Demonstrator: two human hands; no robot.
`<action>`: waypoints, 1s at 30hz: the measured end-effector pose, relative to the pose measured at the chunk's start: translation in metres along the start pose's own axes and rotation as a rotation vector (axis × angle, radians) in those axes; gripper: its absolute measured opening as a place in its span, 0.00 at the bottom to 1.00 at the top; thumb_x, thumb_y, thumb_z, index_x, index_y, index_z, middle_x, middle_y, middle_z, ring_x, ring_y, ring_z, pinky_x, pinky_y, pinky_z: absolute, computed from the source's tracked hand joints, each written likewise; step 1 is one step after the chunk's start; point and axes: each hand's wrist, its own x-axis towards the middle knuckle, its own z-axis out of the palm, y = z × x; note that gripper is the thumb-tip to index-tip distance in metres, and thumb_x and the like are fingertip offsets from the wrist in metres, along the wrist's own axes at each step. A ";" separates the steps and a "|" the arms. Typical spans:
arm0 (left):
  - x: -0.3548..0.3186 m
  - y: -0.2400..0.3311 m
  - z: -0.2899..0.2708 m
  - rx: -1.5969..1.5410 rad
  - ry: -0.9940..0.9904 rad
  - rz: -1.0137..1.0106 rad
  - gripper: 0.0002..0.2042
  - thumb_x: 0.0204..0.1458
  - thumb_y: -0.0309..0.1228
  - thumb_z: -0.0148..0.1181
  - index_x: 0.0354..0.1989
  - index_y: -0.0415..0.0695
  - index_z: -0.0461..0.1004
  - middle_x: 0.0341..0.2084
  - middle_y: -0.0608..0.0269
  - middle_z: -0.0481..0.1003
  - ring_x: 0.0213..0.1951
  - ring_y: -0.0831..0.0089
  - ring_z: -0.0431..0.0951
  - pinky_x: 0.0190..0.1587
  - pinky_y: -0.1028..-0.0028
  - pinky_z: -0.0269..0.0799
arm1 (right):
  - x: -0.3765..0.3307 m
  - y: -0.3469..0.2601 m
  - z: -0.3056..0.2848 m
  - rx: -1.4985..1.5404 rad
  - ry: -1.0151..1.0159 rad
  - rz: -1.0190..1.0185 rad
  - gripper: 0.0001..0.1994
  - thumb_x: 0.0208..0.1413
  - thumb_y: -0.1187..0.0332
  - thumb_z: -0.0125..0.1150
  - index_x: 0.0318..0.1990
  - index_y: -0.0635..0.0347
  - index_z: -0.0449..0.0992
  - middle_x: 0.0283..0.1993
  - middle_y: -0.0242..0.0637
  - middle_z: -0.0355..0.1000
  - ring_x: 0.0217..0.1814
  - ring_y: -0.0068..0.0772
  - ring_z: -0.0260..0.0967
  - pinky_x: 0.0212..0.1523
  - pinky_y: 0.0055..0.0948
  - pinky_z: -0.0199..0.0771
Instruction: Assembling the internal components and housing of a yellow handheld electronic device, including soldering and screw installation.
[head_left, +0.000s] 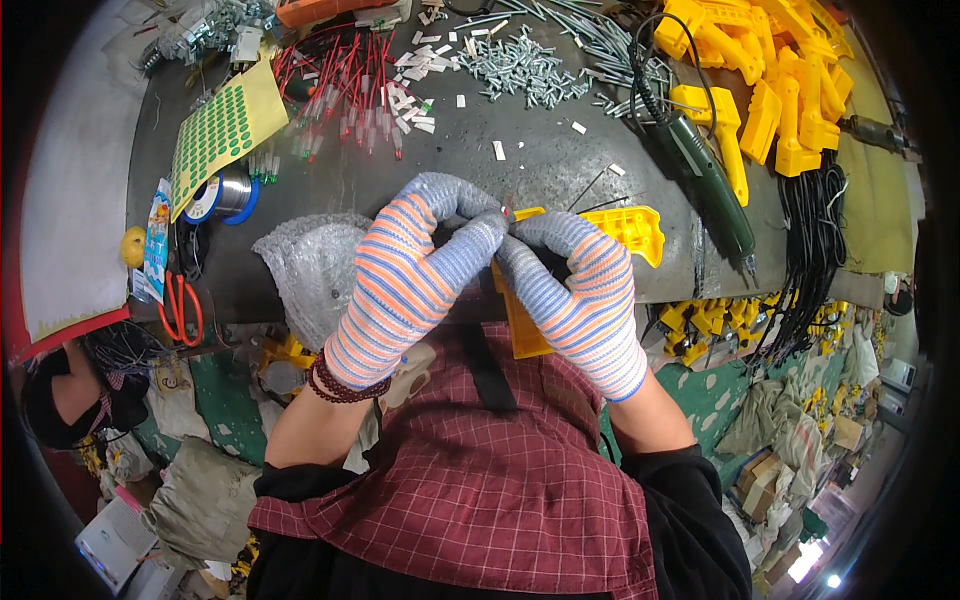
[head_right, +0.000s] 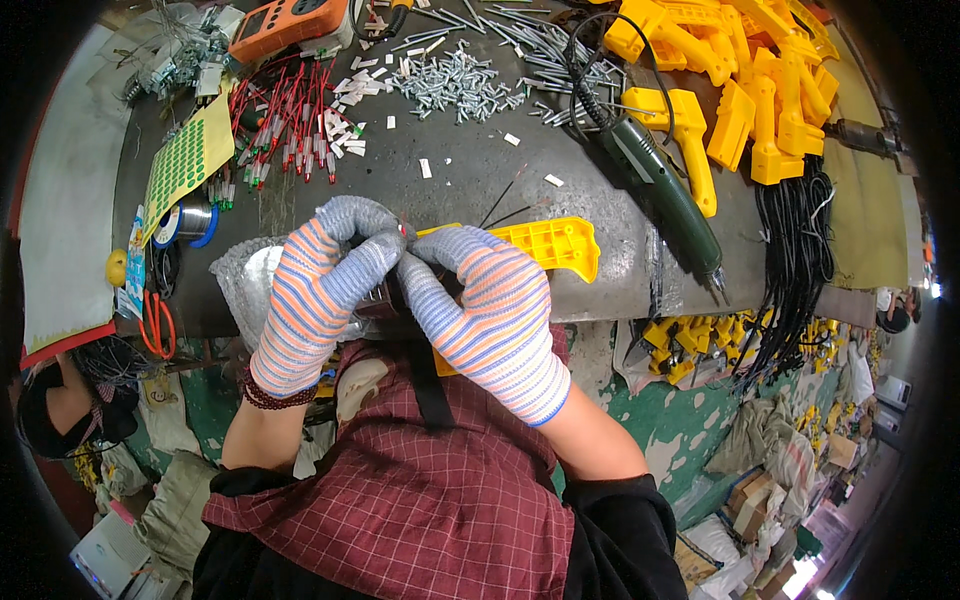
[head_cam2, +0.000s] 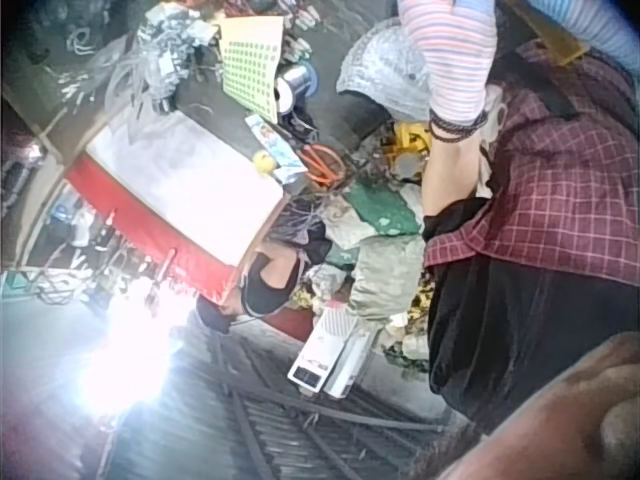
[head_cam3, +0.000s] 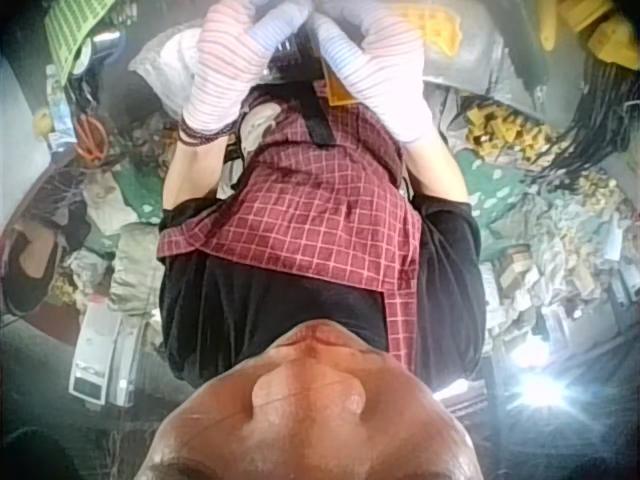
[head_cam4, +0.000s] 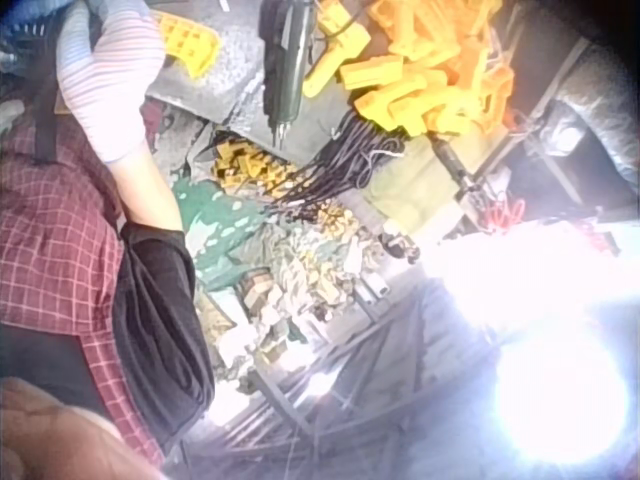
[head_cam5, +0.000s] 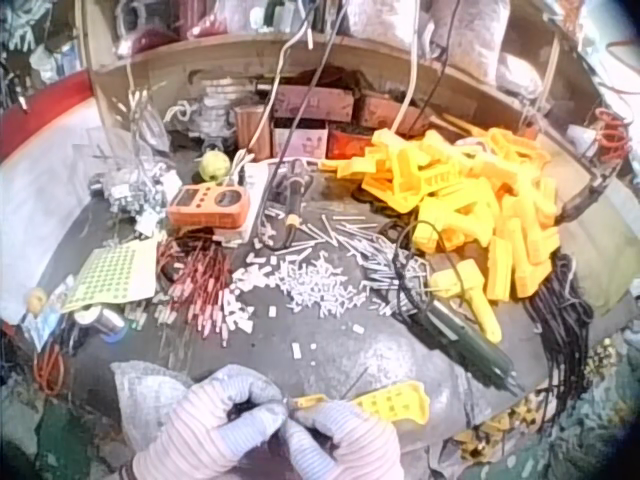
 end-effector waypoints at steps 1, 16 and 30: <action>0.000 0.000 0.000 0.000 0.000 0.000 0.06 0.53 0.25 0.64 0.37 0.39 0.76 0.25 0.67 0.75 0.27 0.85 0.71 0.30 0.80 0.70 | 0.001 0.000 -0.001 -0.039 -0.011 -0.047 0.08 0.50 0.71 0.62 0.37 0.63 0.79 0.36 0.43 0.76 0.38 0.47 0.75 0.39 0.37 0.75; 0.001 0.002 0.002 0.083 -0.004 0.034 0.07 0.52 0.27 0.65 0.36 0.37 0.77 0.27 0.60 0.76 0.30 0.78 0.77 0.34 0.76 0.73 | 0.000 0.006 0.000 -0.102 0.028 -0.080 0.08 0.50 0.69 0.64 0.37 0.61 0.79 0.32 0.45 0.76 0.36 0.49 0.75 0.39 0.39 0.76; 0.017 0.013 -0.015 0.277 -0.283 0.014 0.10 0.53 0.29 0.61 0.41 0.39 0.76 0.33 0.58 0.76 0.36 0.69 0.76 0.41 0.70 0.73 | 0.038 -0.008 -0.051 -0.927 -0.243 -0.702 0.14 0.47 0.63 0.60 0.42 0.54 0.76 0.39 0.35 0.74 0.35 0.37 0.74 0.33 0.36 0.75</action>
